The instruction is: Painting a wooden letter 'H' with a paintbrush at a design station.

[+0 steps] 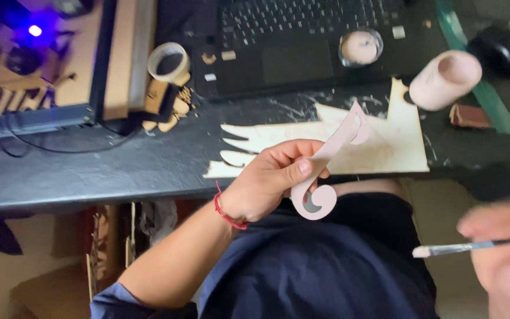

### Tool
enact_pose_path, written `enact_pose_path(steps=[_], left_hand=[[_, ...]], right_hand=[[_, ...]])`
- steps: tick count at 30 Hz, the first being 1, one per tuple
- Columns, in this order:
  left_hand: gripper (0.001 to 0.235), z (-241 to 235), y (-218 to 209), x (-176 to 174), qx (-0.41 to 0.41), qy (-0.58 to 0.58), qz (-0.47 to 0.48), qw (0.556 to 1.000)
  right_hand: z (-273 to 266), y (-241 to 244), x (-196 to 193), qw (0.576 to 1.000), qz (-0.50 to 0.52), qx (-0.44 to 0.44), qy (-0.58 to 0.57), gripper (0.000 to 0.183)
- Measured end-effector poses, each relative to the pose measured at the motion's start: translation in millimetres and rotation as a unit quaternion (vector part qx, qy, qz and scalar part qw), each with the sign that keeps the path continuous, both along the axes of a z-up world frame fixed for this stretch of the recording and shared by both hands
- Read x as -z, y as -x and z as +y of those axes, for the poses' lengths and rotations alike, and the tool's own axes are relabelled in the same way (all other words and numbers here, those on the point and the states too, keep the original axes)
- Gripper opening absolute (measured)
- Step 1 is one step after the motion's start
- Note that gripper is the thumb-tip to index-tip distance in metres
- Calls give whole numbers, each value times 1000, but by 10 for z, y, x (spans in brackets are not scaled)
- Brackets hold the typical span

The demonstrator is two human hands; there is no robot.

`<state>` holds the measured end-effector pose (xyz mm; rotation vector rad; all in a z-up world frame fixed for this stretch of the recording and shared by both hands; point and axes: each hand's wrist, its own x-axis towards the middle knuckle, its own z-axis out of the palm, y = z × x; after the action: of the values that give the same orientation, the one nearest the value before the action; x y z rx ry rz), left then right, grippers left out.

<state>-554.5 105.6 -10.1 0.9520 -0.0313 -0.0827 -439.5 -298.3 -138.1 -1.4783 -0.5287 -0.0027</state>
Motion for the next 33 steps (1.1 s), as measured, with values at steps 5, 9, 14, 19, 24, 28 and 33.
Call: enact_pose_path(steps=[5,9,14,19,24,28,33], left_hand=[[54,-54,114,248,123,128,9,984],[60,-142,152,413,164,183,-4,969],[72,-244,200,322,191,172,-14,966],[77,-180,204,334,209,110,5,972],[79,-150,162,239,223,61,4,973],[77,-117,71,-245,204,-162,-35,965],[63,-321,-74,-940,60,-559,-180,807]], right_hand=[[930,32,-1195,987,13,-160,2,24],[1274,97,-1752,966,-87,-127,207,43],[1549,61,-1799,937,36,-238,251,81],[1516,23,-1604,910,118,-337,210,87],[1411,39,-1444,918,155,-317,181,71],[1304,79,-1405,942,131,-280,130,63],[1121,120,-1481,968,72,-168,169,57]])
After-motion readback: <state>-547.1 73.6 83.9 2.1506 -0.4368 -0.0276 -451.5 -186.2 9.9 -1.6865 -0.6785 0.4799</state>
